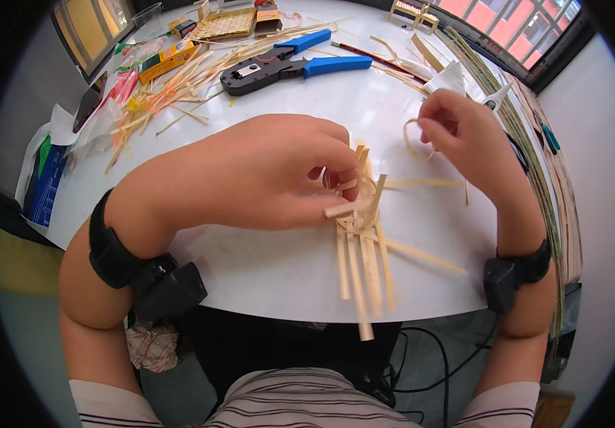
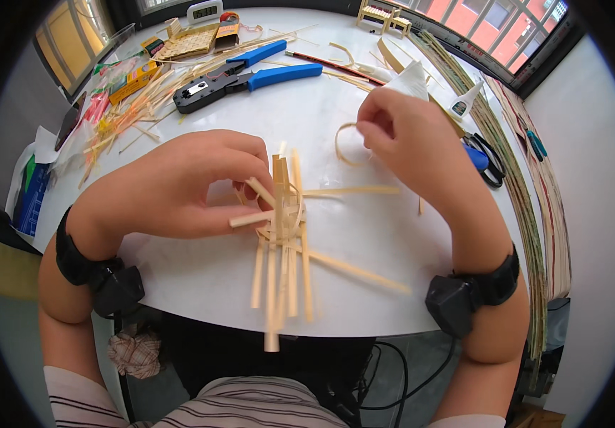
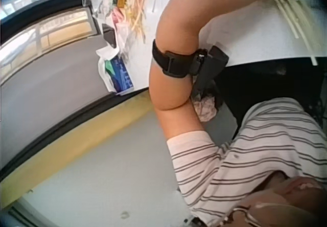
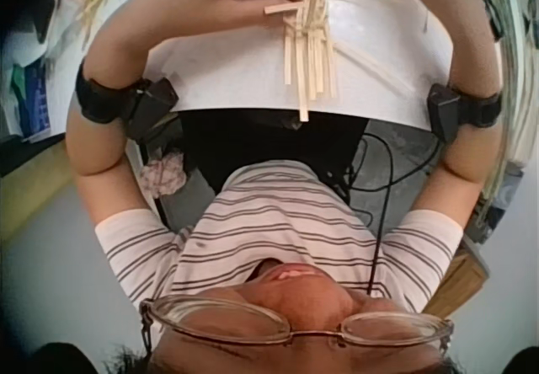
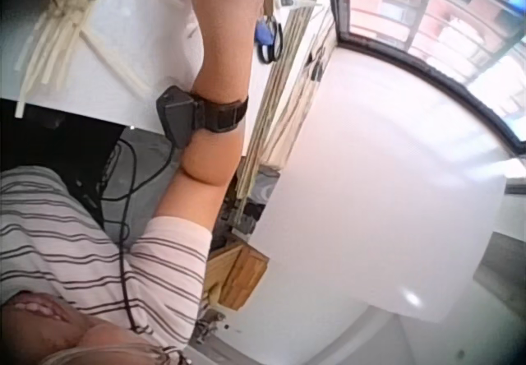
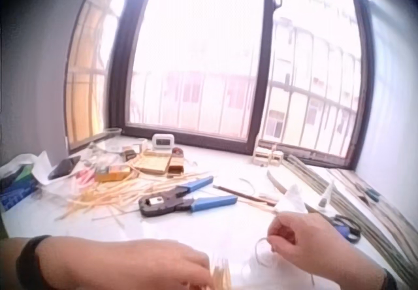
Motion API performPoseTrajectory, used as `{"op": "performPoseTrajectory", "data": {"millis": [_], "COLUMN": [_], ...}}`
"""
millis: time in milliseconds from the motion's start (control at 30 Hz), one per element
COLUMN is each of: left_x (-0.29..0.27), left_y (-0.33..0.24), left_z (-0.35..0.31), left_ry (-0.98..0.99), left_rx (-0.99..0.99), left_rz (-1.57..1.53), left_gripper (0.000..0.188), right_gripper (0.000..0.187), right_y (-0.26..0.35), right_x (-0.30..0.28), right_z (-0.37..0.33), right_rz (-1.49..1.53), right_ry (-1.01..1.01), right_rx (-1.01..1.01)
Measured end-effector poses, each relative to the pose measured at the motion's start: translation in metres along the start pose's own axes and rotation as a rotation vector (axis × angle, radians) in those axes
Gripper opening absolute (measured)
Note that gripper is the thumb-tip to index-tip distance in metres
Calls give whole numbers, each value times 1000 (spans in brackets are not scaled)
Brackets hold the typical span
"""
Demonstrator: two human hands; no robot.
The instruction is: Weaving thin bamboo strips to construct a small object or basket structure.
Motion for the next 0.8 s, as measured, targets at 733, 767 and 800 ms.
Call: {"op": "performPoseTrajectory", "data": {"millis": [733,767,800], "left_x": [-37,-39,-41], "left_y": [-3,-4,-4], "left_z": [1,0,-1], "left_ry": [-288,-300,-313], "left_rx": [-102,-111,-120], "left_rz": [176,185,193], "left_gripper": [25,24,24], "right_gripper": [14,13,13], "right_y": [31,31,33], "right_x": [-9,-9,-10], "right_z": [-10,-10,-10], "right_rz": [170,156,160], "right_ry": [-260,-268,-270], "right_rx": [-239,-241,-242]}}
Point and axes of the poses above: each hand's wrist, its own z-axis towards the middle knuckle, its own x-axis out of the palm, y = z × x, the point moved 7 cm from there along z, towards the middle knuckle, and after that the axes turned 11 degrees about -y, right-handed, at the moved point
